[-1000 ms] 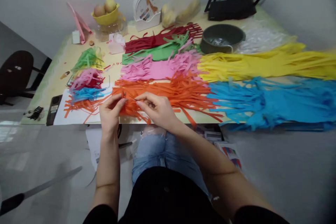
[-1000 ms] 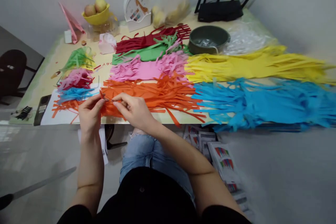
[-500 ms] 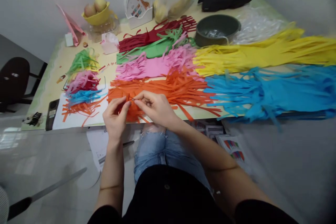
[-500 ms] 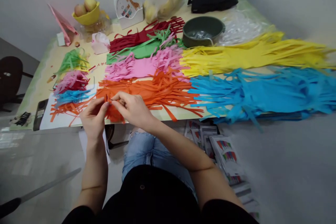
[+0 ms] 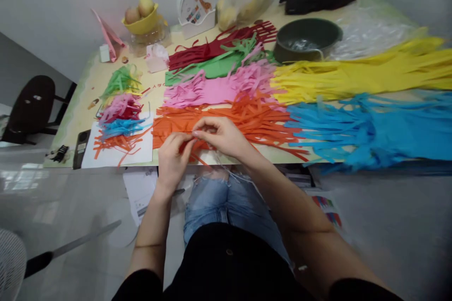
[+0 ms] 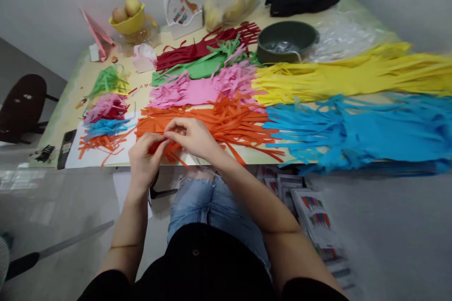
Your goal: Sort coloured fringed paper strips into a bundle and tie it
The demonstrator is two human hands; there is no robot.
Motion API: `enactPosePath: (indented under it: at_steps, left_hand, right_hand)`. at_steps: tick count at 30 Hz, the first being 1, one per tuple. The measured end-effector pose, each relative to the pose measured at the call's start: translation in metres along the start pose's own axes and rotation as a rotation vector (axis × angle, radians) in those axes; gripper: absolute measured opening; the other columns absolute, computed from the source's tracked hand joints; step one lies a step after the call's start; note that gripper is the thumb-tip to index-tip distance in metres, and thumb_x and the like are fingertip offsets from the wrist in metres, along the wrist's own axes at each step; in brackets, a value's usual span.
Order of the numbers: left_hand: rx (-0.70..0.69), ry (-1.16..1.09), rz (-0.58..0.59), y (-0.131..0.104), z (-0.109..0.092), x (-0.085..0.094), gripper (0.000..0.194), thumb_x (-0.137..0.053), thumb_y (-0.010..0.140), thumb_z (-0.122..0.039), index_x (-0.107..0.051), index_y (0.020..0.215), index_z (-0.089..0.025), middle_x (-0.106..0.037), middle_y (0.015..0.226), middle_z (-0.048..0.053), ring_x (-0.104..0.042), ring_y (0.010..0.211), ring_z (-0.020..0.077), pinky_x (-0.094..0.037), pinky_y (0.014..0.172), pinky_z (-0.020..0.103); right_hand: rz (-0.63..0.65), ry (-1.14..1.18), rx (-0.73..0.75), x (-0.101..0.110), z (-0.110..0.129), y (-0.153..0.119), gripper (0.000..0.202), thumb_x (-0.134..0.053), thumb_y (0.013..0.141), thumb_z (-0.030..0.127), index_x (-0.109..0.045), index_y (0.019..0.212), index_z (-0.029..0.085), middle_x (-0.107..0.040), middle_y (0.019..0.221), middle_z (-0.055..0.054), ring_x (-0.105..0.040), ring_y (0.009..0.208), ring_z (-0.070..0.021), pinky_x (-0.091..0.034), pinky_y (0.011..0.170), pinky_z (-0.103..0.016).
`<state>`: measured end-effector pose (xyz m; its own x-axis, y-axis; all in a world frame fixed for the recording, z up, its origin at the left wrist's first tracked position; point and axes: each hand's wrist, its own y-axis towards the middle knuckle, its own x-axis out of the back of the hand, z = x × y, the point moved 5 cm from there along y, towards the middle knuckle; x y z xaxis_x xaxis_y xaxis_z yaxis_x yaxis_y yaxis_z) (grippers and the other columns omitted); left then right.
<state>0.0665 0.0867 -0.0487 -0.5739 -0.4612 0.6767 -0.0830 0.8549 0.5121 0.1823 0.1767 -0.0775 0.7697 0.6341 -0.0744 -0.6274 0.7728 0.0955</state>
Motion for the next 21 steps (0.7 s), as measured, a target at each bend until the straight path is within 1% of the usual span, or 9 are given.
enactPosePath:
  at_steps: [3, 5, 6, 8, 10, 13, 15, 17, 21]
  left_hand:
    - [0.011, 0.082, 0.094, 0.0, 0.015, -0.012, 0.007, -0.064, 0.093, -0.023, -0.069, 0.09, -0.019, -0.071, 0.087, 0.005, -0.066, 0.082, 0.0169, -0.052, 0.078, 0.029]
    - [0.027, 0.104, 0.195, 0.005, 0.039, -0.011, 0.01, -0.061, 0.094, -0.024, -0.07, 0.092, -0.019, -0.071, 0.091, 0.006, -0.067, 0.086, 0.0187, -0.053, 0.081, 0.031]
    - [0.047, 0.129, 0.228, 0.01, 0.055, -0.005, 0.012, -0.059, 0.095, -0.024, -0.071, 0.095, -0.02, -0.072, 0.094, 0.007, -0.067, 0.091, 0.0198, -0.053, 0.084, 0.033]
    - [0.131, 0.258, 0.225, 0.021, 0.095, 0.019, 0.018, -0.056, 0.095, -0.022, -0.072, 0.101, -0.02, -0.072, 0.104, 0.01, -0.066, 0.103, 0.0233, -0.051, 0.092, 0.037]
    - [0.264, 0.533, 0.188, 0.033, 0.137, 0.053, 0.022, -0.053, 0.093, -0.02, -0.074, 0.099, -0.018, -0.07, 0.11, 0.014, -0.062, 0.109, 0.0288, -0.048, 0.096, 0.044]
    - [0.333, 0.628, 0.236, 0.044, 0.181, 0.087, 0.021, -0.055, 0.088, -0.014, -0.074, 0.082, -0.014, -0.069, 0.099, 0.019, -0.061, 0.107, 0.0352, -0.043, 0.095, 0.052]
    - [0.343, 0.619, 0.282, 0.047, 0.197, 0.096, 0.019, -0.059, 0.083, -0.012, -0.071, 0.069, -0.014, -0.069, 0.088, 0.016, -0.061, 0.102, 0.0339, -0.042, 0.095, 0.051]
    - [0.349, 0.596, 0.316, 0.047, 0.206, 0.1, 0.016, -0.064, 0.078, -0.013, -0.068, 0.063, -0.016, -0.068, 0.079, 0.011, -0.061, 0.097, 0.0305, -0.041, 0.095, 0.048]
    - [0.378, 0.508, 0.287, 0.05, 0.215, 0.106, 0.013, -0.073, 0.068, -0.012, -0.066, 0.058, -0.017, -0.062, 0.064, 0.002, -0.06, 0.084, 0.0233, -0.041, 0.095, 0.043]
  right_hand:
    - [-0.207, 0.204, 0.064, 0.014, 0.001, 0.009, 0.03, -0.078, 0.077, 0.041, -0.06, 0.084, 0.019, -0.061, 0.066, 0.005, -0.042, 0.04, -0.003, -0.027, 0.036, -0.017]
    - [-0.344, 0.411, 0.107, 0.026, -0.001, 0.014, 0.037, -0.077, 0.078, 0.049, -0.054, 0.088, 0.022, -0.059, 0.066, 0.008, -0.04, 0.04, -0.0025, -0.024, 0.035, -0.016]
    - [-0.384, 0.481, 0.121, 0.03, -0.003, 0.017, 0.04, -0.078, 0.077, 0.051, -0.052, 0.088, 0.023, -0.057, 0.064, 0.009, -0.039, 0.04, -0.0025, -0.024, 0.035, -0.015]
    - [-0.405, 0.539, 0.122, 0.036, -0.008, 0.021, 0.045, -0.083, 0.072, 0.051, -0.051, 0.089, 0.024, -0.051, 0.058, 0.011, -0.038, 0.041, -0.0026, -0.025, 0.036, -0.013]
    - [-0.403, 0.55, 0.104, 0.038, -0.015, 0.024, 0.048, -0.087, 0.067, 0.051, -0.053, 0.088, 0.023, -0.048, 0.054, 0.012, -0.036, 0.04, -0.0027, -0.027, 0.036, -0.013]
    - [-0.397, 0.549, 0.084, 0.035, -0.022, 0.024, 0.05, -0.088, 0.064, 0.052, -0.055, 0.087, 0.022, -0.048, 0.053, 0.012, -0.035, 0.04, -0.0026, -0.028, 0.035, -0.014]
    - [-0.391, 0.543, 0.079, 0.032, -0.024, 0.025, 0.049, -0.087, 0.064, 0.053, -0.056, 0.086, 0.022, -0.049, 0.053, 0.011, -0.035, 0.04, -0.0025, -0.03, 0.036, -0.014]
    - [-0.389, 0.534, 0.085, 0.03, -0.024, 0.025, 0.049, -0.087, 0.064, 0.053, -0.057, 0.085, 0.021, -0.049, 0.053, 0.011, -0.035, 0.04, -0.0025, -0.03, 0.035, -0.014]
    - [-0.395, 0.528, 0.102, 0.031, -0.023, 0.027, 0.049, -0.088, 0.062, 0.053, -0.058, 0.083, 0.02, -0.05, 0.052, 0.01, -0.036, 0.039, -0.0024, -0.03, 0.035, -0.015]
